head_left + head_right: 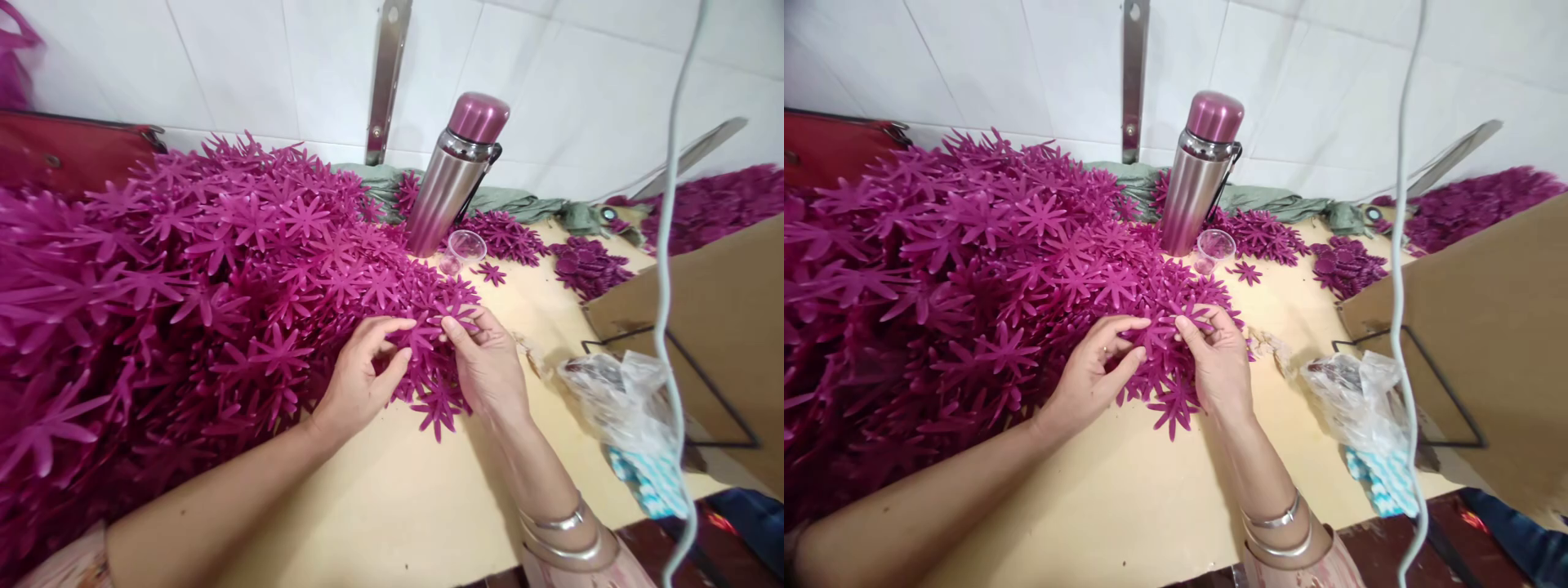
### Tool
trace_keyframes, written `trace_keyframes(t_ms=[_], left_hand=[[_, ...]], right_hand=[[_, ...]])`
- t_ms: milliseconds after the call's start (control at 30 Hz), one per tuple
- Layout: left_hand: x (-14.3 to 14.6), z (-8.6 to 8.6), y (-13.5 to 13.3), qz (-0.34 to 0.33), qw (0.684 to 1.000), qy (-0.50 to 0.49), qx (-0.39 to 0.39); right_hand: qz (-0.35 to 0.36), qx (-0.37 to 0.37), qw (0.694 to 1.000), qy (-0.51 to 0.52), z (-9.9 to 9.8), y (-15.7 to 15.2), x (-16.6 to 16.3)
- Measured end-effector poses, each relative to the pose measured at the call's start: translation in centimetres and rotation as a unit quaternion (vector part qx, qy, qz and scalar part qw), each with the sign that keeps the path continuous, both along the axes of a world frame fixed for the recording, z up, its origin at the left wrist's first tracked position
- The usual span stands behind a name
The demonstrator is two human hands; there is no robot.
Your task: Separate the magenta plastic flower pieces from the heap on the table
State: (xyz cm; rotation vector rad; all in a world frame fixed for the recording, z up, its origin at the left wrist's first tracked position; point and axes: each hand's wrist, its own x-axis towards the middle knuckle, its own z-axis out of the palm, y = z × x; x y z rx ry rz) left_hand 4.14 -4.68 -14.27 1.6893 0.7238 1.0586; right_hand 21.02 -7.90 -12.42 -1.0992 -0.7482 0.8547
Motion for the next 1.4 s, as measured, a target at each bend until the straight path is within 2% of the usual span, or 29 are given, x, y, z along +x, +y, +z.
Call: trace_keyframes(t_ms=[100, 200, 400, 633, 800, 1000, 1200, 1400], left_hand=[[-0.2, 0.5, -0.3, 0.055, 0.990, 0.052, 0.119], [-0.4, 0.8, -0.4, 0.075, 0.982, 0.063, 0.160], [-0.3, 0.9, 0.1, 0.064, 0.992, 0.034, 0.103], [-0.3, 0.9, 0.1, 0.044, 0.995, 0.013, 0.091], [-0.2, 0.8, 0.0, 0.047, 0.997, -0.016, 0.061], [0.0, 0.3, 0.1, 0.050, 0.996, -0.069, -0.015], [-0.1, 0.7, 0.3, 0.104, 0.985, -0.120, -0.064], [-0.1, 1.0, 0.0, 0.104, 0.982, -0.149, -0.047]], right_hand=[[0.014, 0.009, 0.999, -0.040, -0.2, -0.3, -0.2], [0.022, -0.009, 0.996, -0.083, 0.0, -0.7, -0.8], [0.022, -0.014, 0.984, -0.174, 0.3, -1.4, -2.2], [0.010, -0.037, 0.964, -0.263, 0.0, -1.7, -2.6], [-0.056, -0.025, 0.943, -0.327, -0.1, -1.5, -2.1], [-0.073, -0.005, 0.959, -0.273, 0.0, -0.9, -1.4], [-0.157, 0.005, 0.952, -0.261, 0.2, -0.5, -0.2], [-0.098, -0.005, 0.977, -0.192, -0.2, -0.3, -0.4]])
